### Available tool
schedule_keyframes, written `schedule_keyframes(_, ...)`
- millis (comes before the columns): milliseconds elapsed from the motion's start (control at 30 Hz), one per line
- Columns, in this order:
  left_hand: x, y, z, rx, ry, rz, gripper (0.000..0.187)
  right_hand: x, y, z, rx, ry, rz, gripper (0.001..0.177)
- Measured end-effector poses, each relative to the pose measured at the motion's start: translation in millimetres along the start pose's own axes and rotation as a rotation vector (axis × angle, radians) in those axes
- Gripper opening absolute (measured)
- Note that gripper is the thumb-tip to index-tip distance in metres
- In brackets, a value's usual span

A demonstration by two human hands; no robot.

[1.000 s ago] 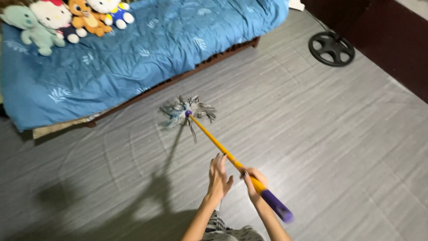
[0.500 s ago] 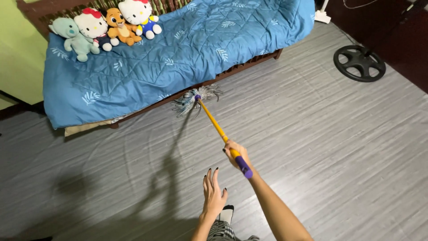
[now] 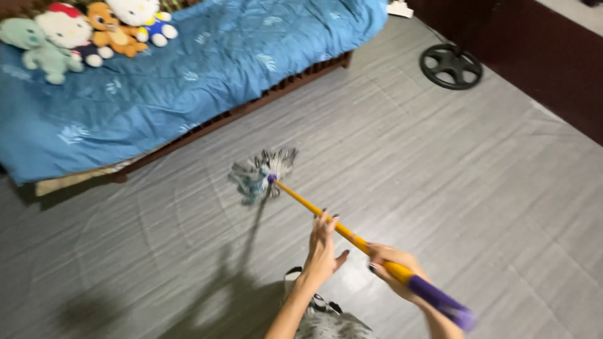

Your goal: The person mops the floor of a bedroom using a yellow and purple mop. They move the mop back and forth across the gray tiled floor, navigating around furniture such as a bed, a desk, and a fan.

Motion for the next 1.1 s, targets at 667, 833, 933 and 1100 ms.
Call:
schedule_keyframes(667,-117.5,128.2,-8.2,-0.324,-0.318,-0.156,0.02,106.0,-65.3,-144.9,0.175,0.583,0.286,0.038)
schedule_keyframes(833,-127.8,30.5,-8.8,-0.06,-0.391,-0.015,0.029,50.5,35.9,-122.8,-0.022,0.782,0.146,0.037)
schedule_keyframes(933,-124.1,-44.0,-17.5,0.241,-0.407,0.185,0.059,5.6,77.3,-69.7,0.114,0.736,0.255,0.038)
schedule_keyframes(1100,-93.2,-98.3,-21.3,0.371,-0.435,0.129,0.089,-67.7,97.2,72.2,0.283,0.31,0.15,0.024)
Point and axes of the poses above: each hand's wrist, its own z-axis towards the middle knuckle, its own x-axis out of the back of the hand, y = z × x, the point moved 8 cm from there along z, towards the middle knuckle, and after that the axes turned 9 degrees about z, right-handed, at the moved point
